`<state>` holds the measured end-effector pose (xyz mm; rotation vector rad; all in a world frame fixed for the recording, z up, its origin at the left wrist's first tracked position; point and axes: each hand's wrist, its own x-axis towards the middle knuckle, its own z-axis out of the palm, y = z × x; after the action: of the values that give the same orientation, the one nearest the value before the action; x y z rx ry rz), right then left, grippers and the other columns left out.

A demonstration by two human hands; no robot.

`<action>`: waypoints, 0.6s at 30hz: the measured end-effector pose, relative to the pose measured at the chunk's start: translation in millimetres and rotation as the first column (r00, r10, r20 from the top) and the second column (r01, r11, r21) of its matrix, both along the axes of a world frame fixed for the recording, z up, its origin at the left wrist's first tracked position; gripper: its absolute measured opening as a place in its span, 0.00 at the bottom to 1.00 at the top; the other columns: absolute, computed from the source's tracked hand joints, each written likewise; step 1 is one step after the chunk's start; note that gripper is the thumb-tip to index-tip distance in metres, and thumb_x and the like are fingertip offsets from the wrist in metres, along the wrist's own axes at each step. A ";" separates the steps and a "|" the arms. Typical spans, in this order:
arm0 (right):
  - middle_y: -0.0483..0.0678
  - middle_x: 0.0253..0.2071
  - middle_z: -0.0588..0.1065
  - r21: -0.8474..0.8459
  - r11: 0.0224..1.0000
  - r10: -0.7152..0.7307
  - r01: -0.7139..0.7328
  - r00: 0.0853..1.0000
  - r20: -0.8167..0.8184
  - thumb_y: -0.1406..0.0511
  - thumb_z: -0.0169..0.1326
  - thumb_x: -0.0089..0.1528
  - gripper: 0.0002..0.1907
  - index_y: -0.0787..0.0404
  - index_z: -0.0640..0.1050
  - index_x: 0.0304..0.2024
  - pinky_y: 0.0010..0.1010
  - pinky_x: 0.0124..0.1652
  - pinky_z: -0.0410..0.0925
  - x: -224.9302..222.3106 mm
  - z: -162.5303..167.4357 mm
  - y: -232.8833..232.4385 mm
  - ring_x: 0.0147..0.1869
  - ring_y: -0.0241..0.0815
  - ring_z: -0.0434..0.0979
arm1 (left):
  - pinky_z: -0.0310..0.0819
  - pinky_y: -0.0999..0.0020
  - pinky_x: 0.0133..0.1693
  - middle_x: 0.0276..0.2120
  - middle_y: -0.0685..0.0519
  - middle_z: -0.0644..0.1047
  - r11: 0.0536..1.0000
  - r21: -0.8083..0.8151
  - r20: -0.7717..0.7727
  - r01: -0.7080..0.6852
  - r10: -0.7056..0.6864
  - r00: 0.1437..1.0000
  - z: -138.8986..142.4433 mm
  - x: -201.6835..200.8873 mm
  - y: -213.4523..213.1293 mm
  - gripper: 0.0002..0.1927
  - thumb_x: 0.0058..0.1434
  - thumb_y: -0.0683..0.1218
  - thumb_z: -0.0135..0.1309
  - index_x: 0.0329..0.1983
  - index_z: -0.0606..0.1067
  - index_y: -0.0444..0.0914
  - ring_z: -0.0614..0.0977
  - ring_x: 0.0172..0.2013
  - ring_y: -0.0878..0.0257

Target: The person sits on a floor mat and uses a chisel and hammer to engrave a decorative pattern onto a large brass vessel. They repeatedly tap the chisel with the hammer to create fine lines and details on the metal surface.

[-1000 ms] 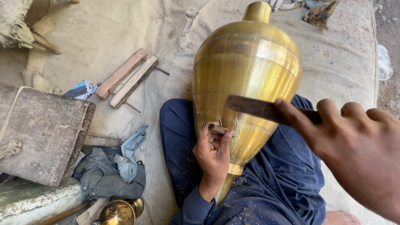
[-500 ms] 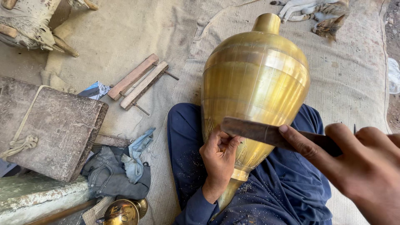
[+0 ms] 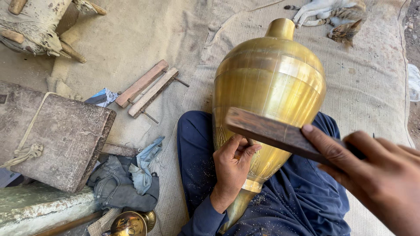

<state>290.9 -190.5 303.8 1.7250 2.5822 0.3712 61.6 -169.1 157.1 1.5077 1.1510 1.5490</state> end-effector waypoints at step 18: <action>0.42 0.29 0.77 -0.091 0.996 -0.001 -0.027 0.956 -0.295 0.52 0.61 0.50 0.41 0.40 0.71 0.68 0.35 0.32 0.75 20.0 -6.7 -0.6 0.29 0.37 0.79 | 0.89 0.72 0.38 0.34 0.53 0.82 0.994 0.016 -0.101 0.108 -0.105 0.989 -9.3 -2.9 5.7 0.08 0.65 0.43 0.62 0.44 0.76 0.38 0.87 0.37 0.65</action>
<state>310.9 -191.1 297.0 1.8575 2.7560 -0.0116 58.7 -163.5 147.8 1.6506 1.0935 1.4327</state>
